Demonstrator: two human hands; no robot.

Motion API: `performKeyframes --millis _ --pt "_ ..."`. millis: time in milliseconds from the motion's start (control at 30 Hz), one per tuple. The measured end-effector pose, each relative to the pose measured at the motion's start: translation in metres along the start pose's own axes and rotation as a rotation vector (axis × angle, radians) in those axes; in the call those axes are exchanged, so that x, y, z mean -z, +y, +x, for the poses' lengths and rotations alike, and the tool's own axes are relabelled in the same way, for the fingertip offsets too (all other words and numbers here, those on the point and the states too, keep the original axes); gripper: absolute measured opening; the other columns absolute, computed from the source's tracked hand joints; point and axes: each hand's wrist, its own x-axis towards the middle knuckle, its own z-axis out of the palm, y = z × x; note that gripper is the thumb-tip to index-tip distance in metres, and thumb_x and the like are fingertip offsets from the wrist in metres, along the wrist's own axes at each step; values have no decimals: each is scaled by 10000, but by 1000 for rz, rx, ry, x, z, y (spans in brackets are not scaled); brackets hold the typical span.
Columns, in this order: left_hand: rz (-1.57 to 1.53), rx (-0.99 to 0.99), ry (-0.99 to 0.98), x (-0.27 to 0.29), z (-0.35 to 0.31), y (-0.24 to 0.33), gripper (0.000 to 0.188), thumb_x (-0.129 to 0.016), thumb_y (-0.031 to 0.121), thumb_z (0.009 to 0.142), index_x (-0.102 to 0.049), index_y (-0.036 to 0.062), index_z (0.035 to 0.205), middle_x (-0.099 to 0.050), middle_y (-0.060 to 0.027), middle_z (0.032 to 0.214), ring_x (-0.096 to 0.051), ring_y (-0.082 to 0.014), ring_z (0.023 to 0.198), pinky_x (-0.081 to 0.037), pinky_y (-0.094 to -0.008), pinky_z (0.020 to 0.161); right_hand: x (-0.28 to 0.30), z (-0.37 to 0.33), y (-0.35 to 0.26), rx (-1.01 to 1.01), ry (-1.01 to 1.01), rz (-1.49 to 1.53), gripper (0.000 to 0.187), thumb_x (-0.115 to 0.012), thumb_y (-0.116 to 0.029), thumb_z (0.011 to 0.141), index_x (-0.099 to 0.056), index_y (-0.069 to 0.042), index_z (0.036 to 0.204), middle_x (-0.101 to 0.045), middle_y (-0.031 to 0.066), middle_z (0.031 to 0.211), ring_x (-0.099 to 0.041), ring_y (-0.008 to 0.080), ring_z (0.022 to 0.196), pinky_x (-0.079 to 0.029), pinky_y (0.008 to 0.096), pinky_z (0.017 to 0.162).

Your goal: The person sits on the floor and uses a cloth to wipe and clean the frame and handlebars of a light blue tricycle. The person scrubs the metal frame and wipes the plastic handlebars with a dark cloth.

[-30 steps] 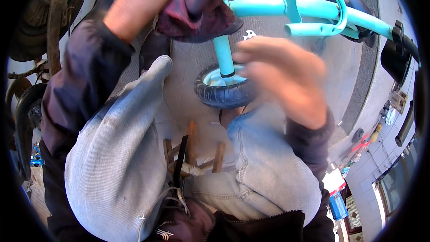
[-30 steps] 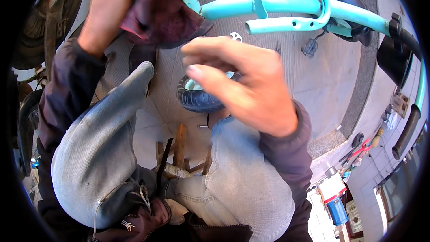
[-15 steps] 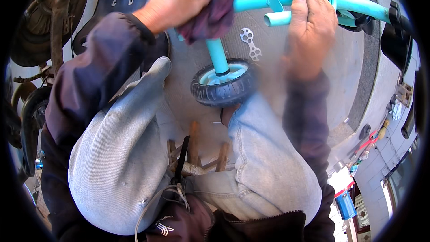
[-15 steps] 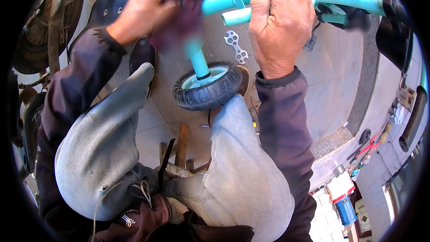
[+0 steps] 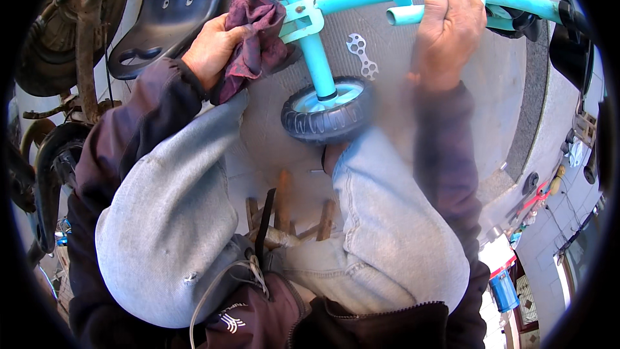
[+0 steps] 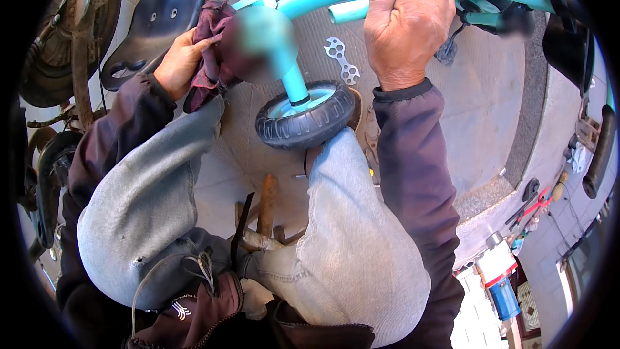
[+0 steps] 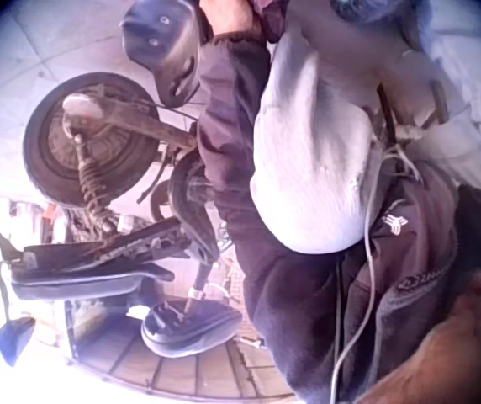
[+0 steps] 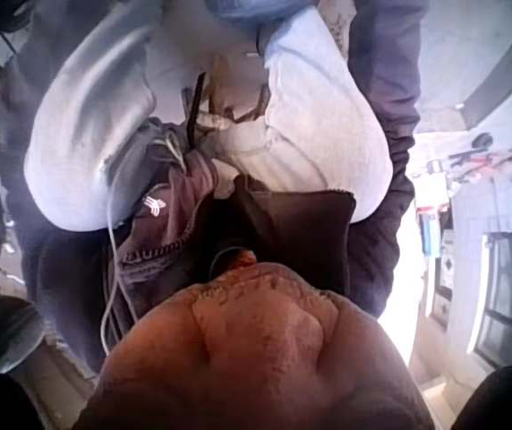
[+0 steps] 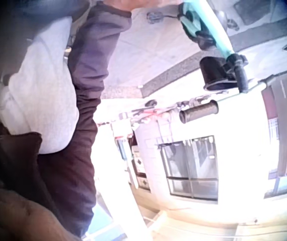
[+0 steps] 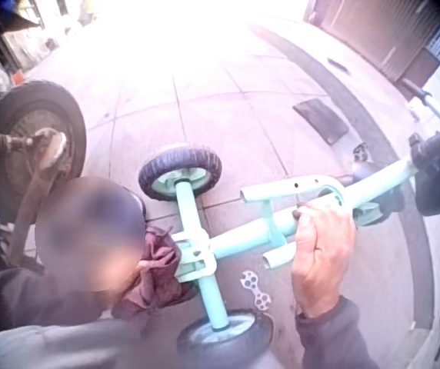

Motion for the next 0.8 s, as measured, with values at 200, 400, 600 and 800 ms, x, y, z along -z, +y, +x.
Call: performKeyframes --millis 200,400,600,800 --pt "611 -173 299 12 -3 -15 279 -550 36 915 -592 -1 1189 -670 -108 1064 -660 -188 933 -543 -334 840 6 4 1 12 -36 -18 300 -474 -204 977 -739 -65 960 -718 68 1006 -613 259 1007 -410 392 963" --pt "-99 151 202 -5 10 -20 273 -492 74 961 -560 -33 1202 -655 -163 1067 -680 -250 913 -569 -388 809 11 5 -13 -47 -71 -23 225 -463 -140 967 -638 -2 932 -628 151 951 -555 320 970 -399 424 920" --pt "19 204 -183 -36 33 -37 237 -516 157 987 -598 0 1146 -668 -111 1052 -661 -210 945 -565 -348 788 9 6 -9 -39 -29 -8 243 -457 -139 969 -641 6 907 -638 147 938 -556 320 959 -401 418 916" --pt "1028 24 -316 -31 26 -53 320 -567 -9 875 -619 21 1189 -695 -152 1077 -660 -249 1020 -527 -382 878 8 4 -6 -19 -35 -13 256 -443 -135 969 -638 11 894 -649 144 947 -560 316 969 -400 415 919"
